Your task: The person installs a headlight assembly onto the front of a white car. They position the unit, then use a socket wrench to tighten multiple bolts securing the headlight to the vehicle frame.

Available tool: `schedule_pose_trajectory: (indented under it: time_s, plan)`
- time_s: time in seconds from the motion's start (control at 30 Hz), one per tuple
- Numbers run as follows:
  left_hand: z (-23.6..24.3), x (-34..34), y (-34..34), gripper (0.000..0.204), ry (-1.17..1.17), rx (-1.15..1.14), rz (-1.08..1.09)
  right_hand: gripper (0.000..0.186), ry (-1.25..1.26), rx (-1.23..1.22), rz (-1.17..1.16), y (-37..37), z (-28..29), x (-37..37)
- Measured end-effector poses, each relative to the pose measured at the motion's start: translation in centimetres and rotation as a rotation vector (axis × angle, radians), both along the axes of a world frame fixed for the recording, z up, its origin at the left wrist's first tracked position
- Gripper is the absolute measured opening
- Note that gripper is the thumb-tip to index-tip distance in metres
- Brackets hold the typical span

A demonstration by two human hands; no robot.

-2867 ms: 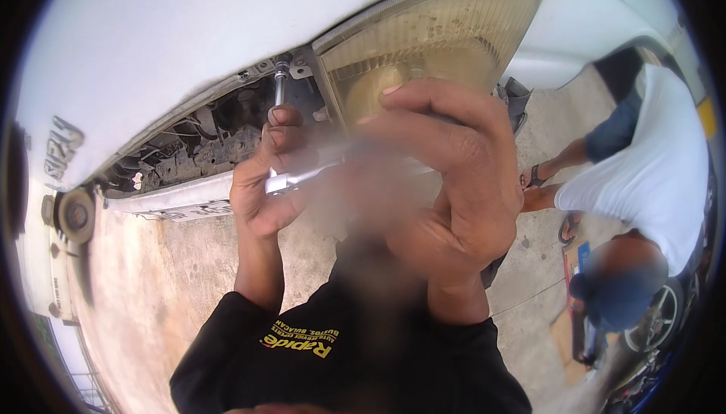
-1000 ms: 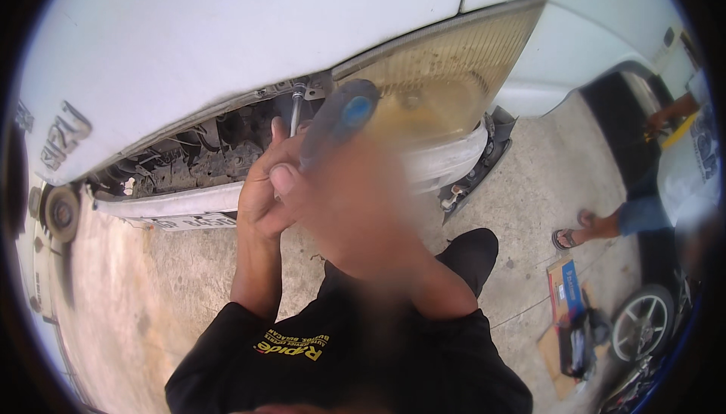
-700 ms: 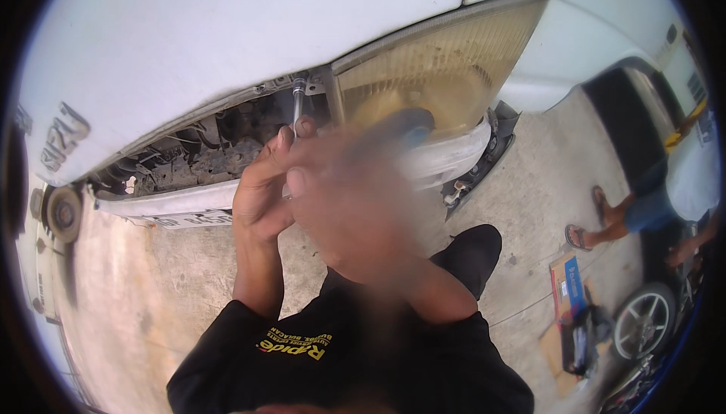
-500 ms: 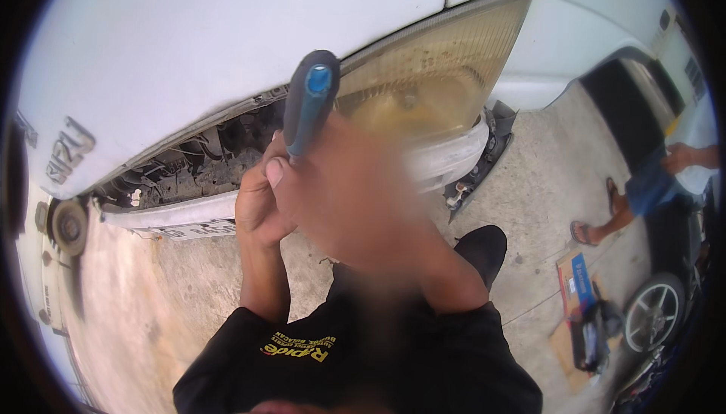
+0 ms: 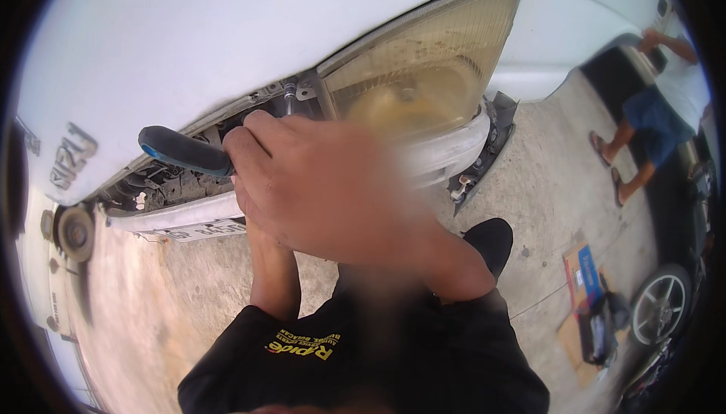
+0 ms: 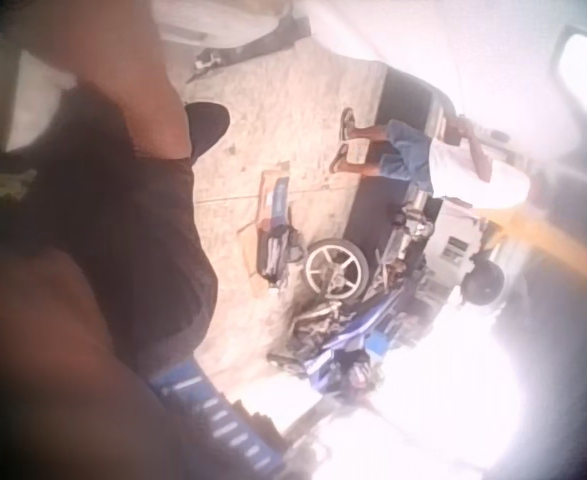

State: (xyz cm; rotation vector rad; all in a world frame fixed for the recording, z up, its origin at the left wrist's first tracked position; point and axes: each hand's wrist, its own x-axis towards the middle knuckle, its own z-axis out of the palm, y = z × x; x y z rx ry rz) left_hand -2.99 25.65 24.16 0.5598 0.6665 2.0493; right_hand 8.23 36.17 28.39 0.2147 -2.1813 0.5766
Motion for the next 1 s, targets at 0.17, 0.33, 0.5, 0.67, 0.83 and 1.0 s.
schedule_pose_trajectory:
  time_s: [0.17,0.33,0.5,0.67,0.83,1.0]
  plan:
    - [-0.1,-1.0,0.4,0.033,-0.111,0.014,-0.033,0.024,0.223,-1.04,0.477,-1.7,-3.6,-0.8]
    - [-1.0,-1.7,0.4,0.03,-0.113,0.198,-0.264,0.039,0.421,-1.338,0.628,-2.3,-4.8,-1.5]
    - [-1.8,-0.9,1.0,0.031,-0.192,0.26,-0.203,0.041,0.542,-0.772,0.441,0.5,1.1,1.0]
    - [-2.4,0.0,-1.2,0.039,-0.23,0.226,-0.048,0.024,0.403,-0.042,0.221,0.4,1.5,-1.1]
    - [-2.5,-0.7,1.5,0.03,-0.453,0.431,-0.162,0.018,0.628,-0.269,-0.098,2.7,-4.0,0.4]
    - [-1.0,-0.3,3.3,0.034,-0.428,0.548,-0.252,0.024,0.657,-0.734,0.081,-0.2,-7.6,3.1]
